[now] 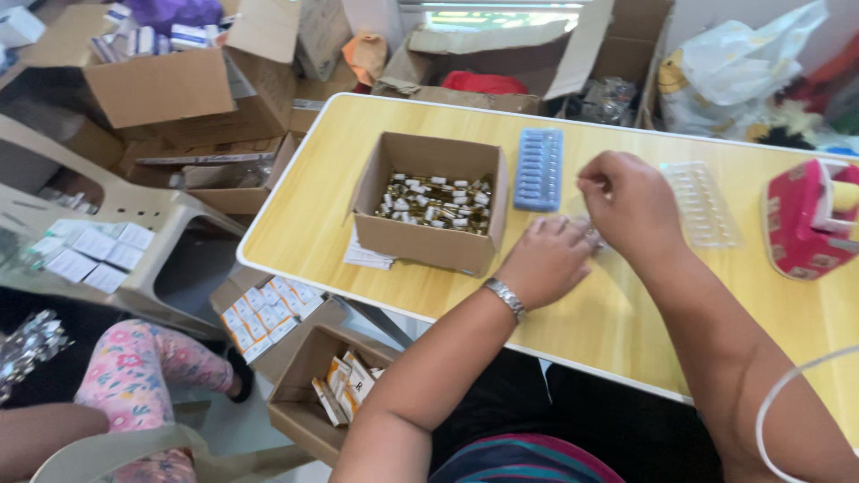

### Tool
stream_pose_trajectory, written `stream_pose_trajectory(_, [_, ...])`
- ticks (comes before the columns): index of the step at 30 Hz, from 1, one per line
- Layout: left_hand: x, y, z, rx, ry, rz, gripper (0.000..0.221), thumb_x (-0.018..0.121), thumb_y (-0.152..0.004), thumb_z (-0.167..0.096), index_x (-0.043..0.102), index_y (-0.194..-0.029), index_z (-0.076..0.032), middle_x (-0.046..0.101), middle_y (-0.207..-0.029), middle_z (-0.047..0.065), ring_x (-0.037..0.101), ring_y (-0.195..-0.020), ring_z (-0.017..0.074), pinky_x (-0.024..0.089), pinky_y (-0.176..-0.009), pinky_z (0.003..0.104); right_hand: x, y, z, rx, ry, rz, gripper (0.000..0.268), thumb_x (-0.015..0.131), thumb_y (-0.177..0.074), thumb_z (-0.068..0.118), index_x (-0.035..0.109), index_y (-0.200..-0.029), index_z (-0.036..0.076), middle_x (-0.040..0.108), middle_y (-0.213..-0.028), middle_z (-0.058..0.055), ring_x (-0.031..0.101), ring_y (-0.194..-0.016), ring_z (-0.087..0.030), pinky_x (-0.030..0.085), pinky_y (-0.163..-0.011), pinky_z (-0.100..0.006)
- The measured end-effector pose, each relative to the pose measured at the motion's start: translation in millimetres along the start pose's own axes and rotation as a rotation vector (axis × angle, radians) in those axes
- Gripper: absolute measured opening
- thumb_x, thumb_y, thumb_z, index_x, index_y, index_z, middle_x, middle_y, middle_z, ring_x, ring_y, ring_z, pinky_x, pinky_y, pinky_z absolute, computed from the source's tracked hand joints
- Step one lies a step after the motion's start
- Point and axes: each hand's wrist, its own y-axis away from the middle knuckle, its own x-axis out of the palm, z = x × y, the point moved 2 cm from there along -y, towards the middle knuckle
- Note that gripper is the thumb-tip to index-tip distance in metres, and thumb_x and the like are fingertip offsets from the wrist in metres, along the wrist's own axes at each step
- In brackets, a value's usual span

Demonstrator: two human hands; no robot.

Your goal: The person places small vials into blister packs, then inserts the filled blister packs into paper sleeves and boxes. The person handles vials, blister packs, paper sleeves, and boxes throughout the process.

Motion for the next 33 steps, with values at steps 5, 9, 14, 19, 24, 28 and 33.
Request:
stream_pose_trajectory(5, [22.3,1.9,13.0,-0.109,0.038,0.341,0.034,0.056,-0.102,-0.036,0.066,-0.128,-0.018,0.065,-0.137,0.007,0.053,-0.138,0.0265,0.038,-0.119,0.049,44.6,-37.2,87.9,-0.31,-0.117,0.094,0.023,0.078,-0.083,0.013,0.074,-0.106,0.008,0.072,-0.098,-0.014,0.07,-0.094,-0.034,0.055,-0.083,-0.045])
stream_pose_trajectory(9, [34.4,9.0,25.0,-0.16,0.34,0.161,0.042,0.062,-0.095,-0.031,0.062,-0.133,-0.013,0.062,-0.14,0.013,0.052,-0.136,0.0288,0.038,-0.117,0.046,93.2,-75.5,122.1,-0.197,0.029,0.491,0.049,0.084,-0.07,0.019,0.073,-0.118,0.013,0.073,-0.107,-0.013,0.068,-0.1,-0.035,0.053,-0.086,-0.048])
stream_pose_trajectory(14, [56.9,8.3,34.2,-0.215,0.735,0.055,0.047,0.064,-0.095,-0.028,0.058,-0.137,-0.009,0.06,-0.142,0.015,0.054,-0.135,0.0274,0.036,-0.118,0.042,133.3,-84.7,115.8,-0.135,0.413,0.884,0.049,0.089,-0.067,0.029,0.074,-0.113,0.021,0.074,-0.108,-0.01,0.07,-0.104,-0.03,0.057,-0.087,-0.043])
stream_pose_trajectory(19, [71.3,10.6,38.0,-0.149,0.554,0.155,0.04,0.066,-0.096,-0.031,0.063,-0.131,-0.012,0.065,-0.138,0.009,0.057,-0.131,0.0234,0.039,-0.119,0.038,138.6,-77.4,115.0,-0.123,0.391,0.812,0.017,0.081,-0.075,0.023,0.082,-0.091,0.021,0.078,-0.094,-0.007,0.073,-0.094,-0.028,0.058,-0.08,-0.043])
stream_pose_trajectory(24, [54.1,2.9,34.3,0.032,0.333,-0.052,0.049,0.065,-0.097,-0.035,0.057,-0.14,-0.014,0.056,-0.15,0.012,0.049,-0.144,0.03,0.036,-0.124,0.048,103.1,-78.3,115.2,-0.088,0.179,0.618,0.02,0.087,-0.074,0.027,0.08,-0.09,0.017,0.075,-0.088,-0.009,0.071,-0.085,-0.029,0.056,-0.076,-0.043])
stream_pose_trajectory(28, [40.7,2.6,28.5,-0.12,0.153,0.234,0.041,0.067,-0.088,-0.037,0.064,-0.126,-0.023,0.062,-0.133,0.007,0.052,-0.131,0.0313,0.036,-0.104,0.06,60.7,-68.5,77.4,-0.07,-0.217,0.243,0.019,0.08,-0.087,0.015,0.075,-0.104,0.007,0.074,-0.088,-0.01,0.072,-0.08,-0.019,0.057,-0.074,-0.034])
stream_pose_trajectory(33, [13.5,5.1,22.5,-0.091,0.239,0.139,0.027,0.07,-0.084,-0.031,0.067,-0.109,-0.023,0.065,-0.122,0.002,0.055,-0.12,0.0283,0.039,-0.099,0.052,7.4,-35.0,-19.2,0.172,-0.303,0.241,0.024,0.067,-0.098,0.011,0.072,-0.121,0.008,0.071,-0.088,-0.005,0.069,-0.079,-0.013,0.056,-0.07,-0.029])
